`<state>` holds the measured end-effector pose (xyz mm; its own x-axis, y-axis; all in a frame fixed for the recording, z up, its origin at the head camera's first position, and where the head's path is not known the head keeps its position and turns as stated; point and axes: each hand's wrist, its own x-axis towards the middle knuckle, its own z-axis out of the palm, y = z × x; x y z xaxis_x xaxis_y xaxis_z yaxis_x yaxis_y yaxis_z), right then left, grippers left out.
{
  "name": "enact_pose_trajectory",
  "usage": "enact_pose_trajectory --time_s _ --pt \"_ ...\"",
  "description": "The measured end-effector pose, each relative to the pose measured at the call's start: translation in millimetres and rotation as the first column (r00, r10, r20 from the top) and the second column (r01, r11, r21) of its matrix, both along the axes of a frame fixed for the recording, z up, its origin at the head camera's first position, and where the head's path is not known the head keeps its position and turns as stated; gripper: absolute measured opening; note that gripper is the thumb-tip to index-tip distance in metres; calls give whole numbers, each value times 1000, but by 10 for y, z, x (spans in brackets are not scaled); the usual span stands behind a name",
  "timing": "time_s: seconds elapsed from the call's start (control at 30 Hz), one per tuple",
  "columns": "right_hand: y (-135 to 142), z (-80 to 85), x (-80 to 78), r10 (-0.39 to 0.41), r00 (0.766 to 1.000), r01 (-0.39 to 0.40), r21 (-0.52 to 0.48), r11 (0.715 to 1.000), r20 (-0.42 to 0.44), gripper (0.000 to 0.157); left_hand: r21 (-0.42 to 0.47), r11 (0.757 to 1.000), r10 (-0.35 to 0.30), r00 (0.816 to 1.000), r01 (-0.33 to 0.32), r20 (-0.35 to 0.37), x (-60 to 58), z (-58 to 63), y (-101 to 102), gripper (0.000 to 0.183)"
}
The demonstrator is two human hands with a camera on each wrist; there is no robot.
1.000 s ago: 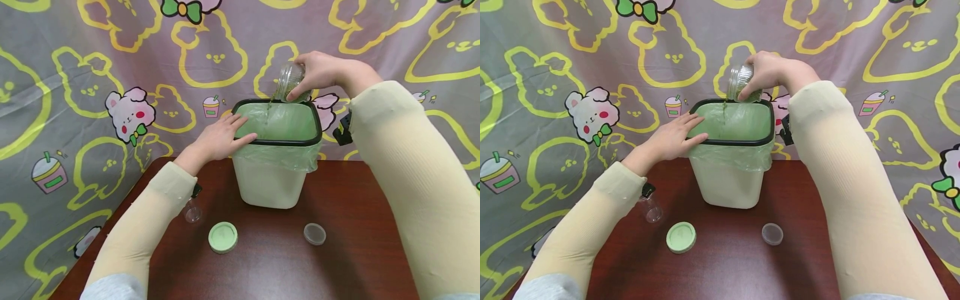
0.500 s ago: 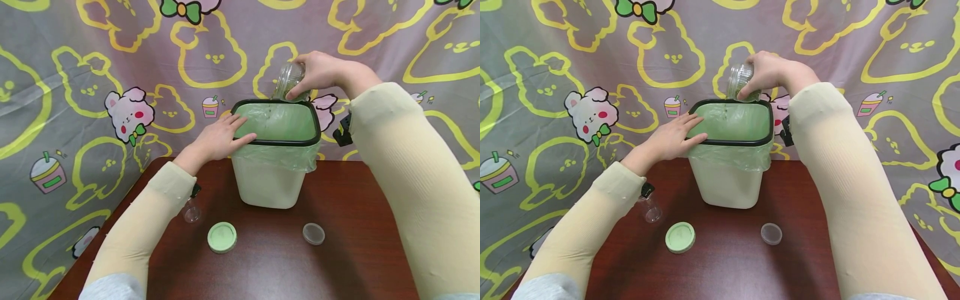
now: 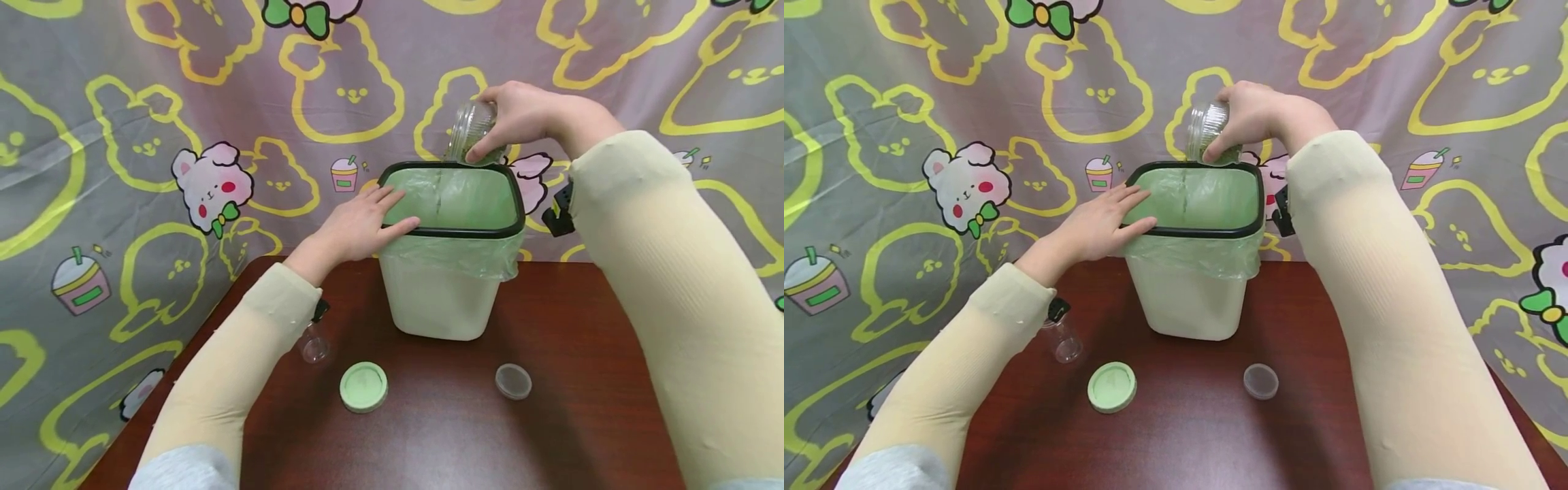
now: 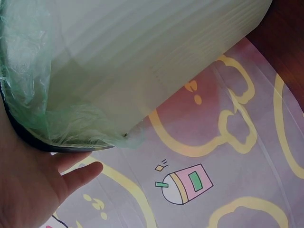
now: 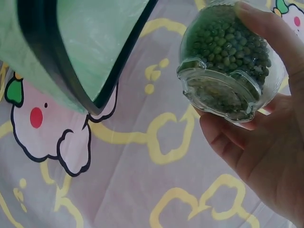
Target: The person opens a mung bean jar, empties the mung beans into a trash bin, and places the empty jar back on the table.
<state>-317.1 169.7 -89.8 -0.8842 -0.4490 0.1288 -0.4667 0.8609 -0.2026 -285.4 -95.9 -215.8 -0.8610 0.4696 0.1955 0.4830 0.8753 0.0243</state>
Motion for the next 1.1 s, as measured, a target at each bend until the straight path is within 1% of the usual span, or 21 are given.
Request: enact_pose_trajectory --time_s 0.2,0.3,0.37,0.53,0.77,1.1 --pt "-7 5 1 6 1000 -6 -4 1000 -4 98 -4 1000 -1 1000 1 -10 -5 -2 -7 80" --pt "-7 9 5 2 1000 -2 14 1000 15 99 0 1000 -5 1000 5 -17 -5 -8 -10 80" --pt "-5 13 10 -1 1000 1 22 1000 11 99 1 1000 -8 1000 8 -20 -7 -12 -13 80" --pt "4 39 21 -8 1000 8 11 1000 -21 102 2 1000 -10 1000 10 -20 -10 -12 -13 80" --pt "-2 81 42 -13 1000 13 50 999 -7 106 1 1000 -8 1000 8 -15 -7 -17 -11 81" --pt "-22 39 50 -6 1000 5 40 999 5 101 -4 1000 -15 999 15 -29 -10 -21 -16 81"
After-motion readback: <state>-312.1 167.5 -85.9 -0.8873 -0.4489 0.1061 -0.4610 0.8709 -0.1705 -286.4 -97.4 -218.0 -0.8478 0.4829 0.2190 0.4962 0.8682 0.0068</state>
